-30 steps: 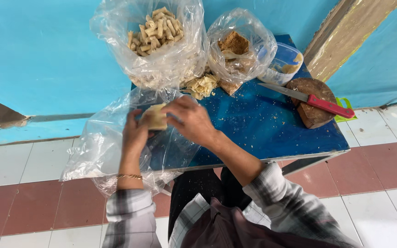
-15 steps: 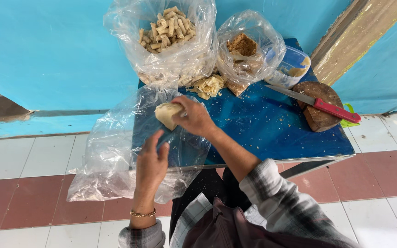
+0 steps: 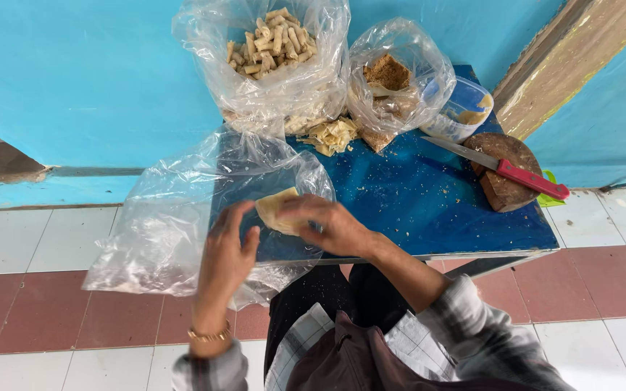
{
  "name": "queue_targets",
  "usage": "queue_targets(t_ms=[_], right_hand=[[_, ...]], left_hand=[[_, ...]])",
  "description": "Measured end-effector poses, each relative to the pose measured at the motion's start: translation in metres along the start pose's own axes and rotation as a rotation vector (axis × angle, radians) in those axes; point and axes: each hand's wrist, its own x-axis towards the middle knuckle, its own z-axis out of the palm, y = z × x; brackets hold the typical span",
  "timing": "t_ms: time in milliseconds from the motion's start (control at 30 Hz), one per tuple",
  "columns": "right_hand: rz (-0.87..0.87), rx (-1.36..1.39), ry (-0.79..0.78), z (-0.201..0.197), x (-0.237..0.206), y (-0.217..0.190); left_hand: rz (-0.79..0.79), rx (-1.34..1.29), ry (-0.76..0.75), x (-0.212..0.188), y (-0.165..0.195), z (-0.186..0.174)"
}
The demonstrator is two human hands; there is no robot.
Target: The person sits at a small blue table and folds filled pastry wrappers. They take a piece of thin dough wrapper, spoon brown filling from a plastic bag onto it, fold the wrapper over into a triangle, press the edges closed, and set the folded pastry on a plastic sheet, repeating the cycle.
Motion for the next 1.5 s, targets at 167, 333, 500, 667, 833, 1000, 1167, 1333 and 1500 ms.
queue_targets(t_ms=[167,333,500,667,833,1000,1167,1333,1500], right_hand=[[0.089,-0.162,0.154,0.013,0.011,-0.002],[0.196,-0.151,0.139,0.013,0.015,0.005],[0.515,0.126,0.124,0.014,0.023,0.034],[0.504,0.452,0.205,0.011,0.023,0.052],[0.423,0.23,0.088,0.011,0.017,0.038],[0.465,0.263,0.084,0.004,0.025,0.034],[0.521,0.355,0.124,0.001,0.03,0.042],[0.845,0.763,0.231,-0.007,0.022,0.062],[0.801,1.212,0.269,-0.029,0.001,0.063]], left_hand=[[-0.064,-0.143,0.242,-0.041,0.038,0.02],[0.079,0.034,0.312,-0.043,0.024,0.05],[0.238,0.326,0.305,-0.05,0.02,0.08],[0.215,0.475,0.285,-0.036,0.022,0.09],[0.212,0.565,0.323,-0.031,0.02,0.088],[0.144,0.588,0.338,-0.038,0.022,0.083],[0.122,0.575,0.346,-0.043,0.026,0.08],[0.084,0.568,0.327,-0.039,0.031,0.092],[0.062,0.436,0.373,-0.04,0.042,0.073]])
